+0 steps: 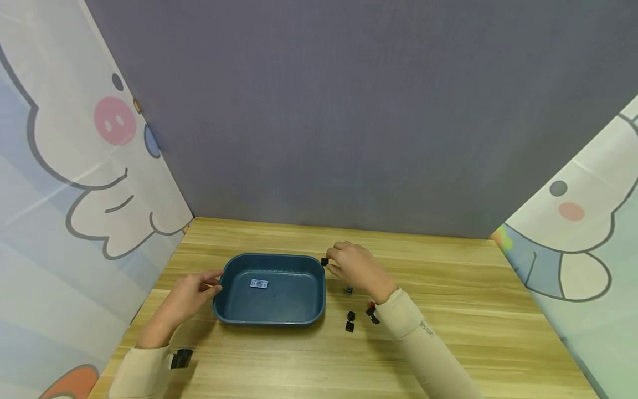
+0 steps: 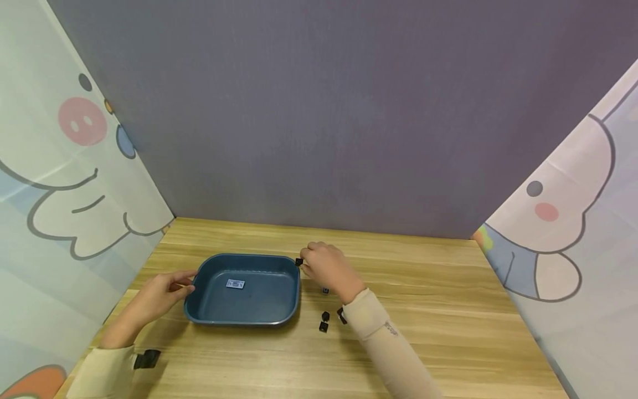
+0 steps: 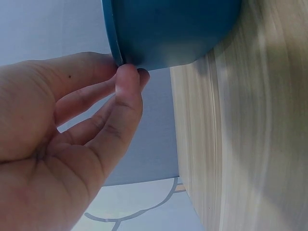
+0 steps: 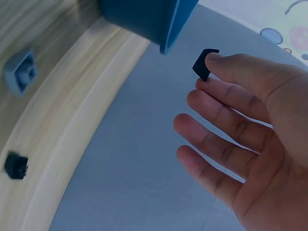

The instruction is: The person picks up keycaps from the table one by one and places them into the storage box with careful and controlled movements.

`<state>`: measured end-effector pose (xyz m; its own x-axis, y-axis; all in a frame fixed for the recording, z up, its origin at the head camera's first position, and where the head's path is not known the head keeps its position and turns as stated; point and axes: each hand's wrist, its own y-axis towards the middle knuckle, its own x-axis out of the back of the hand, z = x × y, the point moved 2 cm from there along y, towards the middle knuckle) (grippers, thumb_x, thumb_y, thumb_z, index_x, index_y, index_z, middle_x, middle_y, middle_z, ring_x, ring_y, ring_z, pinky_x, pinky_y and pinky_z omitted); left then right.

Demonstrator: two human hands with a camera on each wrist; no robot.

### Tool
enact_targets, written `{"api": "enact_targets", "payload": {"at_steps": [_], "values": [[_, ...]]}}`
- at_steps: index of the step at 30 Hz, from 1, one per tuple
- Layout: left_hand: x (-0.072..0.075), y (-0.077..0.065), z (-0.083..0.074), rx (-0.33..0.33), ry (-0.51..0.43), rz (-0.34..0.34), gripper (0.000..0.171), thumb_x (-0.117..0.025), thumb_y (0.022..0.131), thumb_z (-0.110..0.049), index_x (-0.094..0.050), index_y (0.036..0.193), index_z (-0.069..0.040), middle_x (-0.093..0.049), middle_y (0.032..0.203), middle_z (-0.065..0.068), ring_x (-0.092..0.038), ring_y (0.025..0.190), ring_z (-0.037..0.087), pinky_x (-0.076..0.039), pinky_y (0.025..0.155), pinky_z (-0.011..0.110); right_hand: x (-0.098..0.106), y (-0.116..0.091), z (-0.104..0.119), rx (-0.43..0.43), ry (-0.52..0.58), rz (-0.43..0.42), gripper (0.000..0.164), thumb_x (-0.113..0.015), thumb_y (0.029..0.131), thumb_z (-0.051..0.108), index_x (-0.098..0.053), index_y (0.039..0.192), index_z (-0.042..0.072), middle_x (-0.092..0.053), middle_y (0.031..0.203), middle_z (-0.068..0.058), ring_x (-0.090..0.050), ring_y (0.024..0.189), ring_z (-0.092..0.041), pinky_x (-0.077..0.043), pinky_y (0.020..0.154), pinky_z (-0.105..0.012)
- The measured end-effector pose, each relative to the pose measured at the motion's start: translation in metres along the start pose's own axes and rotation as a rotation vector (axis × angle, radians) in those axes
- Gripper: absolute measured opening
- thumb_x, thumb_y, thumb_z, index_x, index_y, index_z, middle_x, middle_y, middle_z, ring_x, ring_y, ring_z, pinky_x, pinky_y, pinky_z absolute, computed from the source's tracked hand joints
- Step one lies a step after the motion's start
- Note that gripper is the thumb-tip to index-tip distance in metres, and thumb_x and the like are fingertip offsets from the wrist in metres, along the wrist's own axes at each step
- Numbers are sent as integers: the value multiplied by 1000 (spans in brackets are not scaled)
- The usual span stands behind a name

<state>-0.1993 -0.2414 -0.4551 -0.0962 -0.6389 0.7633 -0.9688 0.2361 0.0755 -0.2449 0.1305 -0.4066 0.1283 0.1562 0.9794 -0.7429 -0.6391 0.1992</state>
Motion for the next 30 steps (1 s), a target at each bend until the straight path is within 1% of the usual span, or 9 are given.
{"api": "enact_targets", "payload": {"at_steps": [7, 13, 20, 30], "values": [[-1, 0, 1, 4, 6, 1, 38, -68, 93, -2, -62, 130, 8, -71, 102, 16, -69, 89, 32, -57, 70, 41, -5, 11, 11, 39, 7, 14, 15, -74, 93, 22, -74, 104, 11, -66, 94, -1, -62, 81, -16, -54, 68, -31], [-2, 1, 1, 4, 1, 7, 38, -68, 93, -1, -62, 130, 8, -71, 102, 16, -70, 89, 32, -58, 70, 40, -12, 16, 14, 53, -5, -4, 17, -75, 93, 24, -74, 105, 12, -66, 94, 0, -62, 80, -14, -54, 68, -28], [-1, 0, 0, 4, 7, 0, 38, -68, 93, -1, -62, 129, 8, -71, 102, 17, -70, 89, 32, -58, 70, 40, -14, 18, 14, 48, -15, -32, 25, -73, 95, 27, -72, 112, 9, -64, 100, -3, -61, 83, -15, -53, 69, -29], [0, 0, -1, 8, 4, 3, 38, -68, 93, -1, -61, 129, 9, -71, 103, 19, -69, 90, 34, -58, 72, 42, -12, 16, 12, 48, 9, -51, 23, -75, 93, 24, -73, 111, 9, -65, 99, -3, -62, 84, -17, -54, 70, -30]]}}
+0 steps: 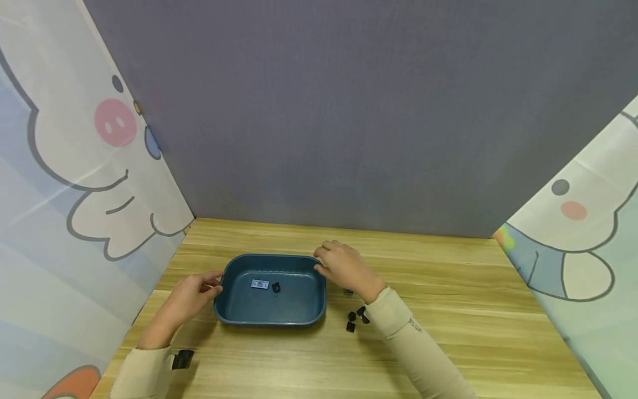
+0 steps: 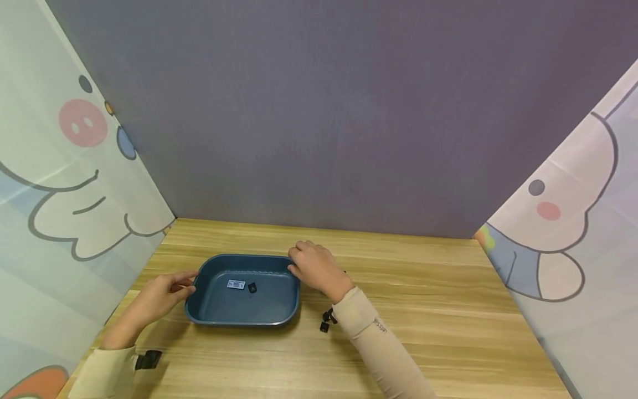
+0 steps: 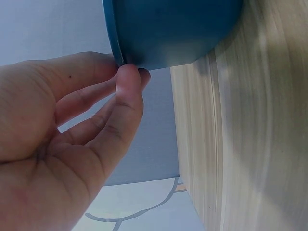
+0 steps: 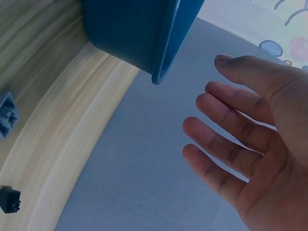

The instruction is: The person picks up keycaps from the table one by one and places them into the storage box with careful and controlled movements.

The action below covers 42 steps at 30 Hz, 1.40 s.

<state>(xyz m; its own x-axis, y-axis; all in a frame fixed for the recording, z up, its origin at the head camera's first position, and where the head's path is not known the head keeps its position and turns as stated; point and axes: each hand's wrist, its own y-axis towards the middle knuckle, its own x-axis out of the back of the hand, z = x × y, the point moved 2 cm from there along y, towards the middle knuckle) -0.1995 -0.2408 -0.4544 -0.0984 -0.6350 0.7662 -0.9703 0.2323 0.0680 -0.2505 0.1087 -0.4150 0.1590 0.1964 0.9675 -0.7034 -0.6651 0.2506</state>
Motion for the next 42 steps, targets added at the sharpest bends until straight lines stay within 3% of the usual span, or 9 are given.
{"api": "enact_targets", "payload": {"at_steps": [9, 24, 32, 42], "values": [[0, 0, 1, 7, 2, 5, 39, -67, 93, -1, -61, 130, 8, -71, 102, 17, -70, 90, 33, -58, 71, 41, 2, -9, -9, -53, -6, 39, 23, -75, 93, 23, -72, 111, 9, -65, 100, -4, -61, 85, -20, -54, 71, -33], [1, 2, 1, -4, 3, 2, 38, -68, 93, -2, -61, 130, 8, -71, 102, 17, -70, 90, 33, -58, 71, 41, 2, -52, -49, -111, -17, -1, 23, -81, 87, 18, -72, 104, 5, -64, 93, -5, -62, 79, -21, -55, 68, -36], [0, 0, 1, 1, 6, -4, 38, -68, 93, -2, -62, 130, 8, -71, 101, 16, -70, 90, 33, -58, 71, 41, -5, -75, -70, -152, -13, 11, 23, -81, 86, 14, -72, 105, 4, -65, 95, -6, -63, 81, -21, -56, 69, -35], [0, 0, 0, 5, -6, 8, 39, -67, 94, -1, -61, 130, 9, -71, 102, 17, -69, 92, 36, -58, 74, 44, -19, -88, -85, -176, 18, 54, 21, -78, 87, 7, -71, 106, 2, -66, 97, -8, -64, 82, -22, -57, 68, -33]]}}
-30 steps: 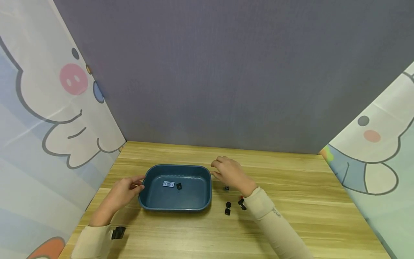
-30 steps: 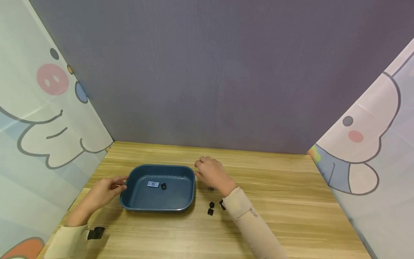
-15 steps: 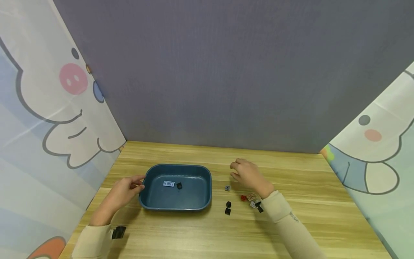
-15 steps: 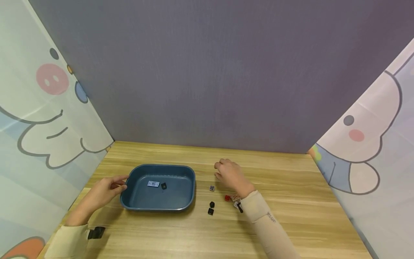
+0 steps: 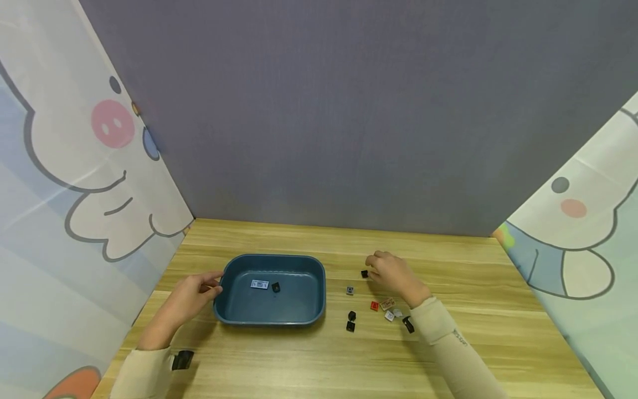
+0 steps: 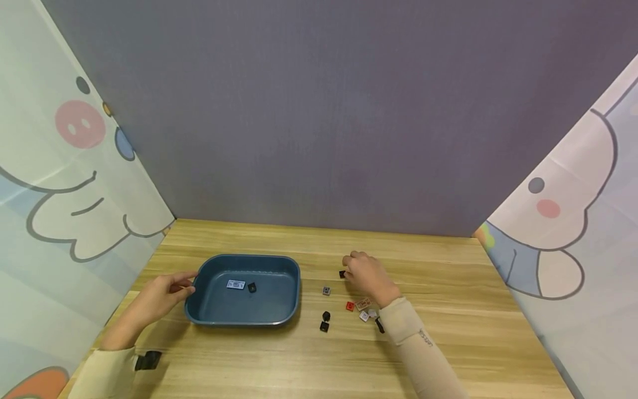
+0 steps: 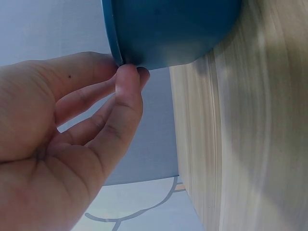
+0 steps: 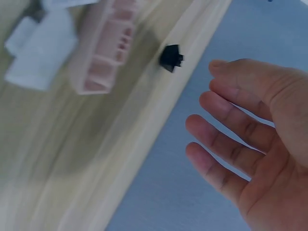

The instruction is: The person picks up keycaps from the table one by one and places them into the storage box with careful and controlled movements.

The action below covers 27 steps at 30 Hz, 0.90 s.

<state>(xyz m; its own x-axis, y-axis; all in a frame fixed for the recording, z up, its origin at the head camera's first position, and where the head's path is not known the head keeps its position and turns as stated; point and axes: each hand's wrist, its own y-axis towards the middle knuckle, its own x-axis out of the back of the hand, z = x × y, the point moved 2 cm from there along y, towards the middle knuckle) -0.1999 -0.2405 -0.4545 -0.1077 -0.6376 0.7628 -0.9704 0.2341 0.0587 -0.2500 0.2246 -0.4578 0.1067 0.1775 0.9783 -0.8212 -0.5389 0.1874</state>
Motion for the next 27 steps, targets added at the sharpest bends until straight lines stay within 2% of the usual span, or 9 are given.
{"api": "enact_targets", "payload": {"at_steps": [11, 18, 27], "values": [[-2, 0, 2, -3, -17, -7, 39, -67, 93, -1, -60, 130, 9, -71, 102, 17, -69, 92, 36, -58, 73, 43, -14, 0, -7, -43, 59, 76, 20, -67, 92, 3, -70, 111, 0, -67, 103, -11, -65, 91, -27, -57, 78, -40], [-1, 0, 1, -6, -6, -13, 38, -67, 93, -1, -61, 130, 10, -71, 101, 17, -70, 91, 35, -58, 72, 42, -19, 3, -7, -22, 41, 76, 17, -71, 89, 2, -71, 106, 3, -66, 97, -8, -64, 86, -23, -56, 77, -40], [-1, 1, 2, 1, -12, -7, 39, -67, 93, -1, -60, 130, 10, -71, 102, 16, -69, 92, 37, -58, 74, 43, -22, 7, -6, -74, 55, 107, 14, -71, 91, 2, -71, 104, 7, -65, 96, -5, -64, 87, -23, -56, 75, -38]]}}
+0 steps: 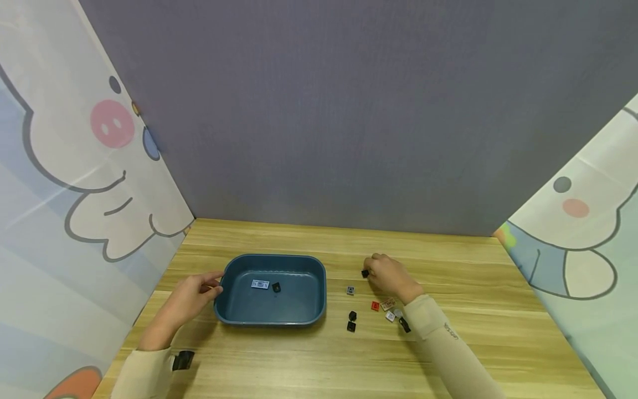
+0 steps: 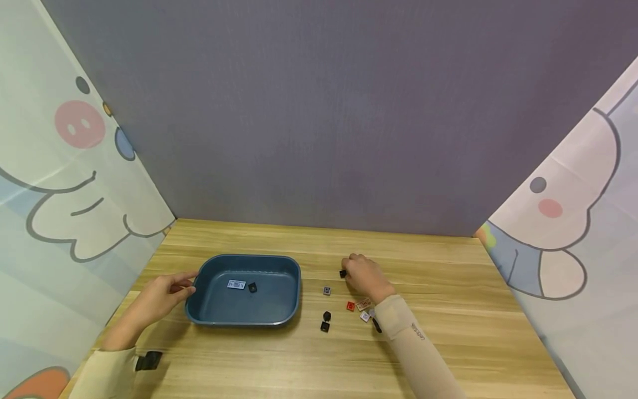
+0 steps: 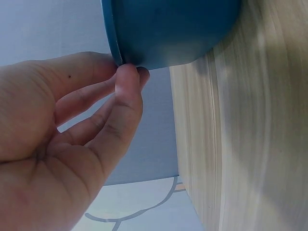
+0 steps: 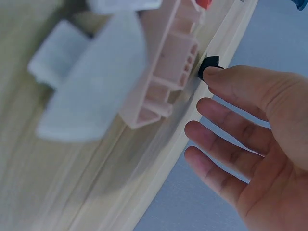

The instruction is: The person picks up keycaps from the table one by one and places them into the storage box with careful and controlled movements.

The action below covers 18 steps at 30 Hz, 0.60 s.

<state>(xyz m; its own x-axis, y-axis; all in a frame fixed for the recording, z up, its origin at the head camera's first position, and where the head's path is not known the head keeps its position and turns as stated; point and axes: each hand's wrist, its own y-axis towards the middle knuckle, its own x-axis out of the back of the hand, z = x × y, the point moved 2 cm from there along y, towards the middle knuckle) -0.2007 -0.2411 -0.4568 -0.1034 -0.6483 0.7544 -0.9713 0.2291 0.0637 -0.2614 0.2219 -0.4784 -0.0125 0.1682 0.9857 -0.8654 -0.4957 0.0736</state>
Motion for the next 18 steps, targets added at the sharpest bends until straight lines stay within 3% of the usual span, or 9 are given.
{"api": "enact_targets", "payload": {"at_steps": [10, 18], "values": [[1, 0, -2, -10, 12, -6, 38, -67, 93, -1, -61, 130, 10, -72, 101, 16, -70, 91, 35, -58, 73, 43, 5, 2, 5, 42, -21, -36, 14, -74, 89, 2, -71, 103, 4, -65, 95, -7, -64, 85, -22, -56, 74, -37], [1, 0, -1, 4, 14, 0, 38, -67, 94, -1, -61, 130, 9, -71, 101, 15, -70, 91, 34, -58, 72, 42, 20, 6, 21, 78, -34, -76, 19, -77, 88, 6, -71, 107, 5, -66, 99, -6, -64, 86, -23, -56, 72, -35]]}}
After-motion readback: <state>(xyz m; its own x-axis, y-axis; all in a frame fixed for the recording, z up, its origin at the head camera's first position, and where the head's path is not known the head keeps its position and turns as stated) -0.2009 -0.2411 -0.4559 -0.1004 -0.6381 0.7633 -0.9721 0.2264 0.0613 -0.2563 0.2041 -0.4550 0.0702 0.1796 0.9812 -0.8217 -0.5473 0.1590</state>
